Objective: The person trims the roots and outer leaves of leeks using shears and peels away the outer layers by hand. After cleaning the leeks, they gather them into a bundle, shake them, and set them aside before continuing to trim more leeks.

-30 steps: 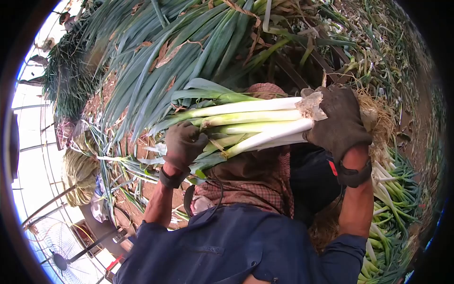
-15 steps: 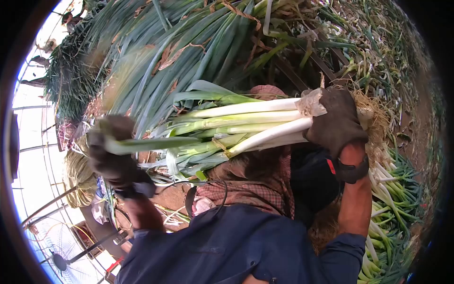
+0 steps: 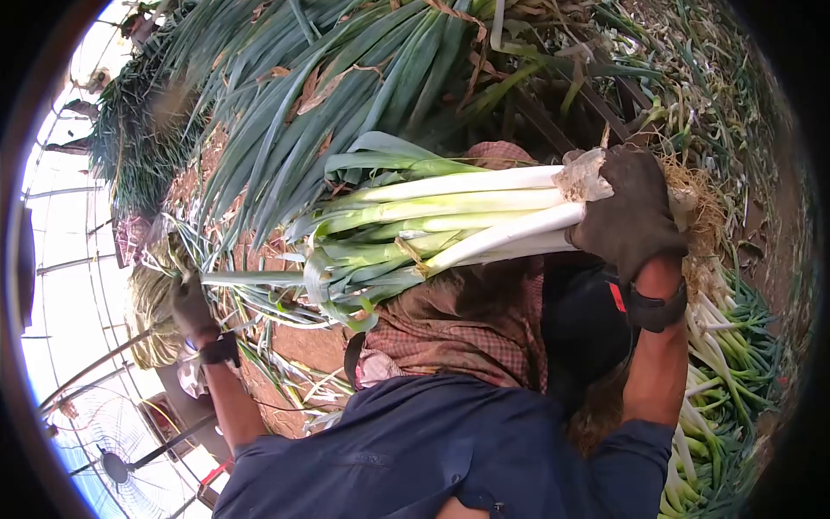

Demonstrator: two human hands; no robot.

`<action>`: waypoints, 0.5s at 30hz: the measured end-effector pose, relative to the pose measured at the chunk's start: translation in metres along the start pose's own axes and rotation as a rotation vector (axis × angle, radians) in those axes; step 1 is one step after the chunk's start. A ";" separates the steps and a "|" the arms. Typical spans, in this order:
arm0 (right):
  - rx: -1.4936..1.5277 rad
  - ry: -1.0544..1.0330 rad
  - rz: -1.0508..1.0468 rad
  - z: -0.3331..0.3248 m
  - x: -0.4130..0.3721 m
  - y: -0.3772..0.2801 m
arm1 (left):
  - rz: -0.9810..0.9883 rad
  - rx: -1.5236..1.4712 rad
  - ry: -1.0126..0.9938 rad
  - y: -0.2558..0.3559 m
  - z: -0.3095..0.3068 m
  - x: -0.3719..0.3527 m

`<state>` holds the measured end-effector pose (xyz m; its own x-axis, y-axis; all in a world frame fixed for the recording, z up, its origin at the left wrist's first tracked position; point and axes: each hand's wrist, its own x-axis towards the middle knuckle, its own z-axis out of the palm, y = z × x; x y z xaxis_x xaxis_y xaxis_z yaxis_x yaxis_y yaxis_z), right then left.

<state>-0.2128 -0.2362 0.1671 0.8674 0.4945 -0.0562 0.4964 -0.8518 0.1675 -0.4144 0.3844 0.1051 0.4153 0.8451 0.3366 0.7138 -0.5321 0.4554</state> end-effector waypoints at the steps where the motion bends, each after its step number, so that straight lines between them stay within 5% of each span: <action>1: 0.001 -0.004 0.001 0.000 -0.001 0.000 | 0.105 -0.264 -0.126 0.028 0.014 -0.028; 3: 0.004 -0.006 0.005 0.001 -0.002 0.000 | 0.320 -0.619 -0.609 0.077 0.035 -0.092; 5: 0.016 0.000 0.012 0.000 -0.003 0.001 | 0.733 -0.477 -0.917 0.156 0.033 -0.152; 8: 0.064 0.017 0.007 0.002 0.001 0.001 | 1.108 -0.290 -0.757 0.210 0.057 -0.211; 12: 0.203 0.099 -0.040 0.011 0.008 0.009 | 0.869 -0.637 -0.855 0.192 0.075 -0.212; 14: 0.247 0.118 -0.059 0.018 0.013 0.007 | 0.530 -0.620 -0.958 0.147 0.075 -0.179; 15: 0.261 0.123 -0.058 0.017 0.015 0.007 | 0.593 -0.448 -0.855 0.121 0.075 -0.162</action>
<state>-0.1956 -0.2378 0.1503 0.8343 0.5476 0.0638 0.5513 -0.8292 -0.0919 -0.3531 0.1865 0.0439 0.9928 0.1199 0.0018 0.0814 -0.6854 0.7236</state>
